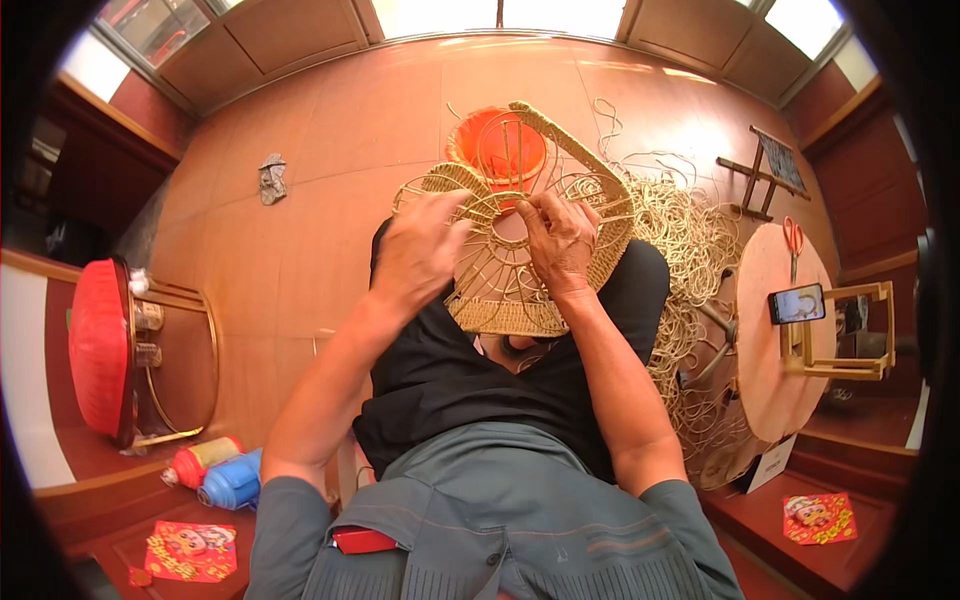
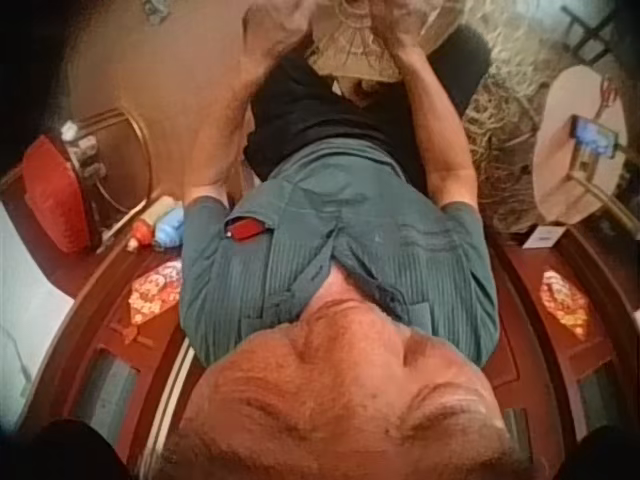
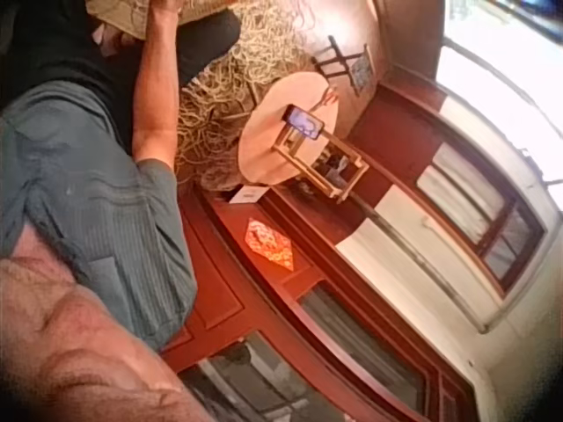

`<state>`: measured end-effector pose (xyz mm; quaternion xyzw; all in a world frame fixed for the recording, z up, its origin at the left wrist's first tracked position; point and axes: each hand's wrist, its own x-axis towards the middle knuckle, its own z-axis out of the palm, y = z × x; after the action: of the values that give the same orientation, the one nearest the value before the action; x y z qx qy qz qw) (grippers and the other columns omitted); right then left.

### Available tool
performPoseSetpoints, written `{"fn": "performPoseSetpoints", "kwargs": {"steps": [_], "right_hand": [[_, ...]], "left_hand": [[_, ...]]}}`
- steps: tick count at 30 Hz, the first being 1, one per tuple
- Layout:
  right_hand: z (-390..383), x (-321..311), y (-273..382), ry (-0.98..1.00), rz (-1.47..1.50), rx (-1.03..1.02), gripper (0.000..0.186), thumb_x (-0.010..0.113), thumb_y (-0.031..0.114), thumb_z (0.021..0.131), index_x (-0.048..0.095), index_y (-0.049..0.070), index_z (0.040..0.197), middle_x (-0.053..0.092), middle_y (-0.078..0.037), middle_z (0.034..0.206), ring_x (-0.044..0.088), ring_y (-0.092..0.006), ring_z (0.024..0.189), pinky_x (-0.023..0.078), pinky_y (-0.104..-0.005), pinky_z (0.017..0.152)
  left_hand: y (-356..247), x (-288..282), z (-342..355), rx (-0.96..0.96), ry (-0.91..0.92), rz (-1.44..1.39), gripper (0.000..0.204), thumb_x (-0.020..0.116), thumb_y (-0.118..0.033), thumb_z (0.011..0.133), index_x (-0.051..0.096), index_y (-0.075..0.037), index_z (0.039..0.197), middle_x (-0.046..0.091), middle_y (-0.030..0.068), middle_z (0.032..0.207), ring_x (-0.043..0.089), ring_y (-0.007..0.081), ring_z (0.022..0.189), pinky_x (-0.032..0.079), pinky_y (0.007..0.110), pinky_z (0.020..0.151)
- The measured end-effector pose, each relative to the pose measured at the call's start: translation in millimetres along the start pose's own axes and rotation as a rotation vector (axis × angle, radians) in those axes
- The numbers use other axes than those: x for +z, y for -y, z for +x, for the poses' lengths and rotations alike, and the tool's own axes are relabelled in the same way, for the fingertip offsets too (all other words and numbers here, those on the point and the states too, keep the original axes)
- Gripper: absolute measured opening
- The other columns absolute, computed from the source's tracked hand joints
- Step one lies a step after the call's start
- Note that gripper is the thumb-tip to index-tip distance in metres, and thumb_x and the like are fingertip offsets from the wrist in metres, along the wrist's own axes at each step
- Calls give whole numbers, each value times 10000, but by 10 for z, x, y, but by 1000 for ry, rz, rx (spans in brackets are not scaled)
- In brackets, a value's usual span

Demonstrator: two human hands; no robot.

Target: Hand-weaving a basket using rattan or straw strands.

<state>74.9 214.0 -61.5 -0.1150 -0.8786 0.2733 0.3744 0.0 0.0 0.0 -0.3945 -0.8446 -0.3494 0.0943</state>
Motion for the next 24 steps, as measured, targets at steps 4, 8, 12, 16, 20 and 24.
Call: {"fn": "performPoseSetpoints", "kwargs": {"steps": [4,8,12,16,20,24], "right_hand": [[-77,94,116,0,1,66,220,792,323,1017,760,135,908,726,-52,774,676,-291,782,446,-432,929],[-18,41,23,-3,-4,13,216,801,314,1011,754,131,906,725,-56,785,678,-297,789,451,-433,913],[-35,26,-12,-9,11,-15,188,804,289,1011,748,129,931,739,-55,823,679,-298,788,454,-430,921],[-50,1,32,-23,42,16,218,829,320,1005,738,122,988,684,-33,766,654,-259,739,450,-411,893],[-76,7,-30,-33,61,34,275,855,351,995,731,106,1009,674,-31,735,658,-241,724,458,-402,902],[-65,4,-9,-40,92,27,172,835,267,996,728,132,999,652,-20,723,664,-252,714,466,-414,943]], "left_hand": [[10,360,221,93,-6,-86,253,703,-211,1071,729,-71,1280,753,173,1090,739,380,982,589,478,875],[-16,388,365,107,80,55,155,699,-226,1074,705,-75,1110,744,118,972,751,365,898,597,470,768],[43,235,721,290,247,75,191,709,-285,1064,687,-95,1068,734,100,955,759,321,902,597,453,739],[8,221,1061,386,266,221,182,710,-276,1054,660,-116,984,715,71,912,751,309,870,605,442,732],[20,276,1330,394,117,259,162,742,-272,1032,676,-130,988,720,50,917,751,295,871,615,432,745],[88,346,1487,407,-37,235,148,787,-267,1006,735,-128,1002,753,29,947,748,274,910,619,406,769]]}}
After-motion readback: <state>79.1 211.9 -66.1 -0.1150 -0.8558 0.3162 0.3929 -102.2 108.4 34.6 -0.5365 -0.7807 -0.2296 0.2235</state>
